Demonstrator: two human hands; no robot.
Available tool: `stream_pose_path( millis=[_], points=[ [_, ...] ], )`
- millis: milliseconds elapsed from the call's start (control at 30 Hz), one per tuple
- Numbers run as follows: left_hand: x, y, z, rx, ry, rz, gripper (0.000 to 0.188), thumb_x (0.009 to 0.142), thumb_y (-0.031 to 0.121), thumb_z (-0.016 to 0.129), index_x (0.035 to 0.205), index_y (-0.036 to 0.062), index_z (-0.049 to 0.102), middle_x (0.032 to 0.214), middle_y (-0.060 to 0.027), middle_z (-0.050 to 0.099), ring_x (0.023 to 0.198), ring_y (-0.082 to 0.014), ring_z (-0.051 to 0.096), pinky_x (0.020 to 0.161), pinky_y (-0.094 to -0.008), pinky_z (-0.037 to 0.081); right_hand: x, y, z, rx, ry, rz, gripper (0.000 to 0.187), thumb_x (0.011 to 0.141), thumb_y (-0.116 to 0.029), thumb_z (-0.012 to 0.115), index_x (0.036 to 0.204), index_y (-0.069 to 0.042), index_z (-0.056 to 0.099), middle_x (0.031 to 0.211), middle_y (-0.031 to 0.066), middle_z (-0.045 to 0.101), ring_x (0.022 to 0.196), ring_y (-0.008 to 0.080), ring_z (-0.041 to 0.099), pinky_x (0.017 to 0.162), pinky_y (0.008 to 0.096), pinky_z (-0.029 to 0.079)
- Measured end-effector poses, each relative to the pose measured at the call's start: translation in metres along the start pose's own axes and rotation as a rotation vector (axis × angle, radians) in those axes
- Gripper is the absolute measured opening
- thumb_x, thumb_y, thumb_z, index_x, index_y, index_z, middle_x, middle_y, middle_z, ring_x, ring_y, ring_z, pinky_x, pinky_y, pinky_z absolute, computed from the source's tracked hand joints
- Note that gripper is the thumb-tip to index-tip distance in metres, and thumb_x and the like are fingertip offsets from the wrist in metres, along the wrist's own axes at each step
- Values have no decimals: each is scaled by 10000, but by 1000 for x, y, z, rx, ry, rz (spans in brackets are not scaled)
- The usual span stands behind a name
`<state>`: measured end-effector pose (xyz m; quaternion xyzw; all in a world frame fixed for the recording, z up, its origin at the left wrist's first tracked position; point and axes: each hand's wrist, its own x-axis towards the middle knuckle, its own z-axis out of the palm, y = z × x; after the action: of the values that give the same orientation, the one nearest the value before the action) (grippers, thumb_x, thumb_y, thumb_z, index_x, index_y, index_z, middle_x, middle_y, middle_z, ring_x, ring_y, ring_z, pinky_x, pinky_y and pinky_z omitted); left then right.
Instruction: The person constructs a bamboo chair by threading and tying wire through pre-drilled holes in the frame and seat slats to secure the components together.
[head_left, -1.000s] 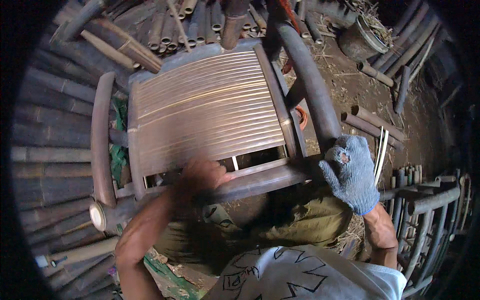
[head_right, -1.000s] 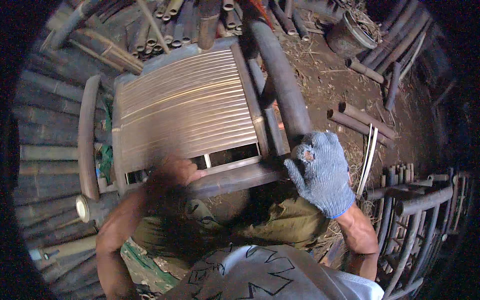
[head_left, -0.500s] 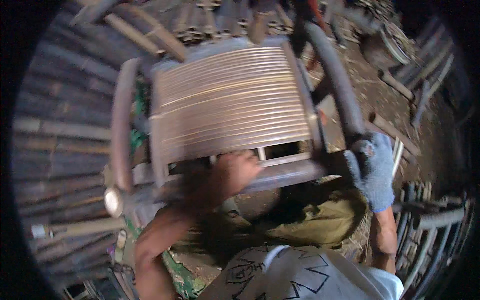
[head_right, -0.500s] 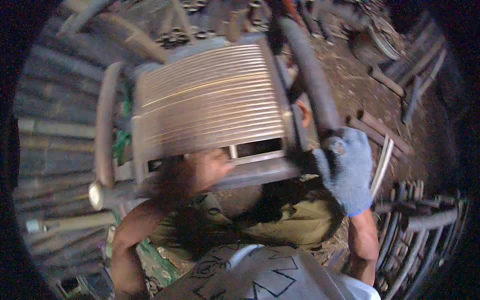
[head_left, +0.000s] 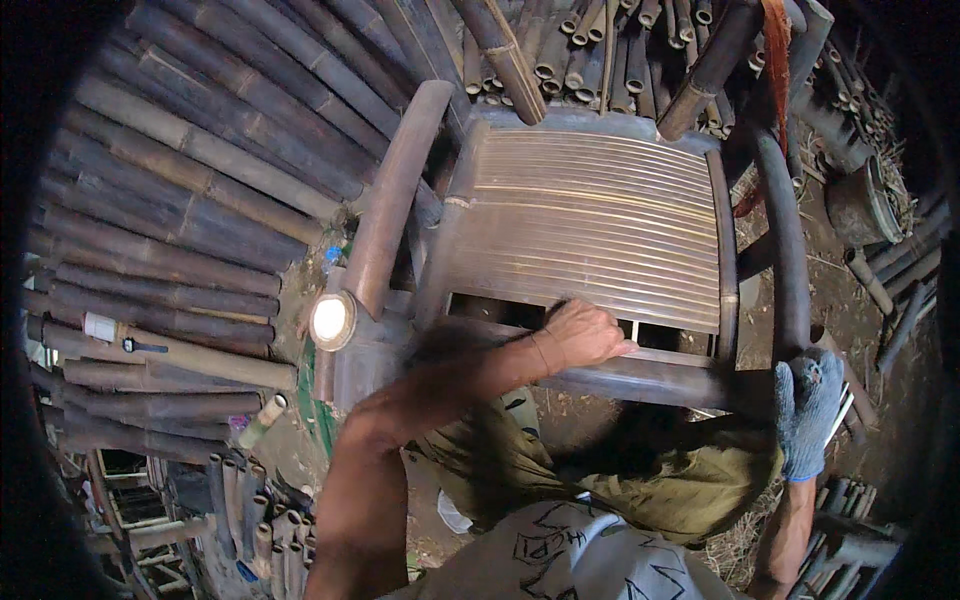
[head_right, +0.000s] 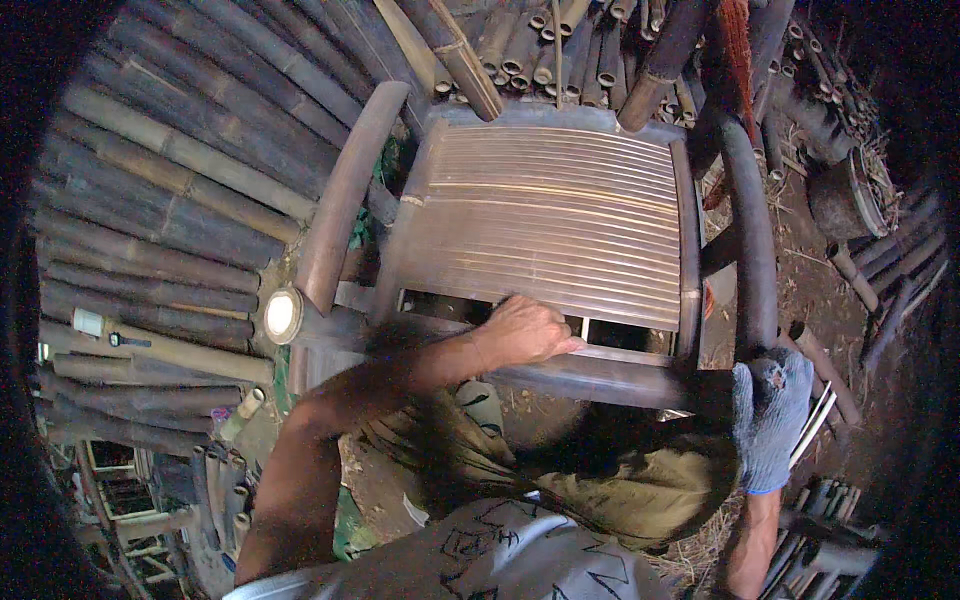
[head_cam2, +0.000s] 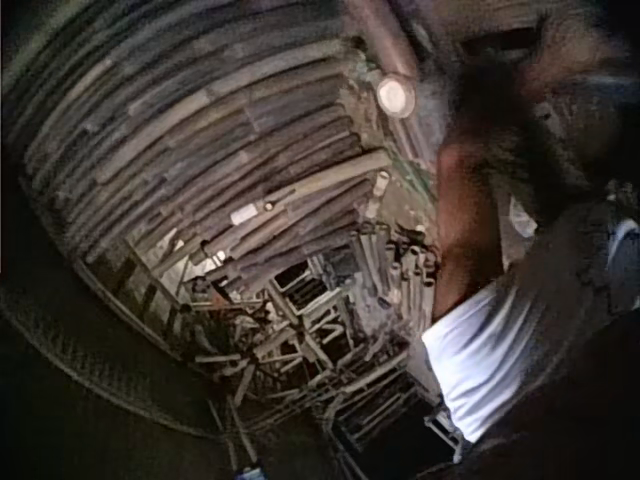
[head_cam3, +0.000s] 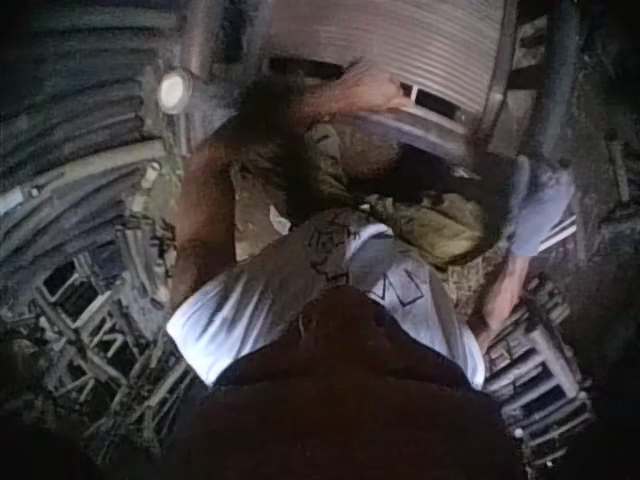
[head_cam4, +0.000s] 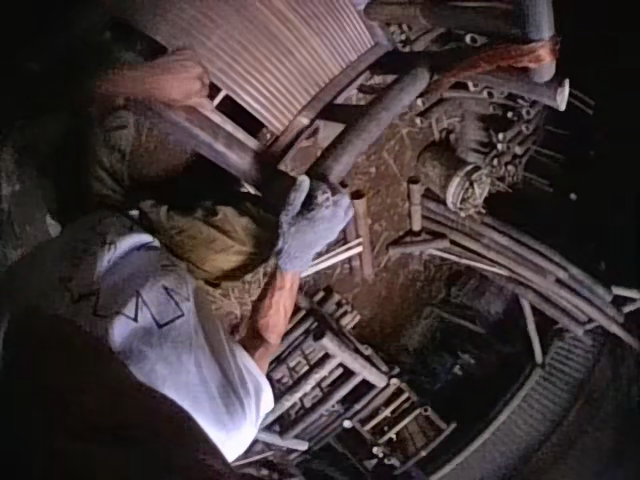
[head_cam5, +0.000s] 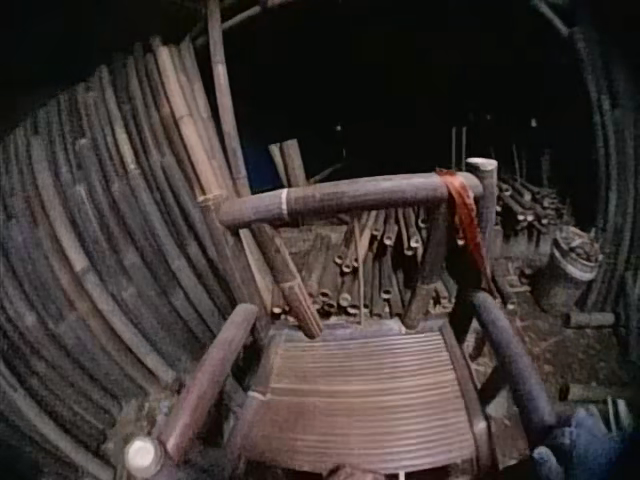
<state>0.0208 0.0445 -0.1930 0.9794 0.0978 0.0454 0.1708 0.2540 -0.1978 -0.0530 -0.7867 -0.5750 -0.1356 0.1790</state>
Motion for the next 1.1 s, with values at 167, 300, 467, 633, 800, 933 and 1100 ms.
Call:
stream_pose_path(
  millis=[167,300,467,633,800,933,1100],
  points=[
    [-41,35,-22,47,41,-161,609,875,484,673,1203,-23,589,1290,-191,557,1203,-343,531,975,-461,455,11,12,-3,55,77,30,171,869,-144,736,826,-16,631,868,156,614,857,342,568,805,423,453],
    [-84,43,-13,165,48,-290,984,767,431,802,1474,-71,336,1499,-248,379,1417,-422,339,1196,-532,247,25,-6,-2,-171,179,-59,173,873,-160,724,928,-17,644,922,154,644,898,350,599,829,442,473],
    [-136,-11,-30,201,-64,-465,1012,652,372,877,1416,-74,385,1367,-237,490,1312,-423,445,1150,-498,334,-39,-76,18,104,-233,-170,931,731,-509,793,1416,16,444,1361,269,499,1278,463,461,1115,539,340],
    [-164,-45,-53,187,-79,-334,948,555,366,910,1299,-29,475,1208,-218,575,1173,-389,542,1078,-475,405,-26,-85,114,52,-261,-85,1003,561,-418,891,1332,49,452,1278,262,524,1248,460,477,1138,524,331],
    [-155,-48,-57,119,-159,-397,902,544,419,919,1236,5,514,1157,-214,600,1122,-397,563,1027,-488,437,-7,-70,116,-4,-520,-151,818,564,-542,860,1122,-21,565,1020,190,591,1026,384,564,1016,488,423],
    [-159,-51,-46,173,-114,-403,946,510,461,918,1236,-6,529,1163,-214,600,1115,-400,563,1006,-502,446,-1,-64,122,46,-602,-142,769,600,-495,852,1135,-23,564,1039,183,588,1054,381,555,991,480,434],
    [-153,-18,-45,197,45,-382,918,581,329,901,1299,-62,482,1256,-247,553,1217,-396,516,1062,-487,405,-54,-97,85,258,-170,50,891,745,-242,814,1450,45,349,1417,292,433,1325,468,412,1151,515,314]
  ],
)
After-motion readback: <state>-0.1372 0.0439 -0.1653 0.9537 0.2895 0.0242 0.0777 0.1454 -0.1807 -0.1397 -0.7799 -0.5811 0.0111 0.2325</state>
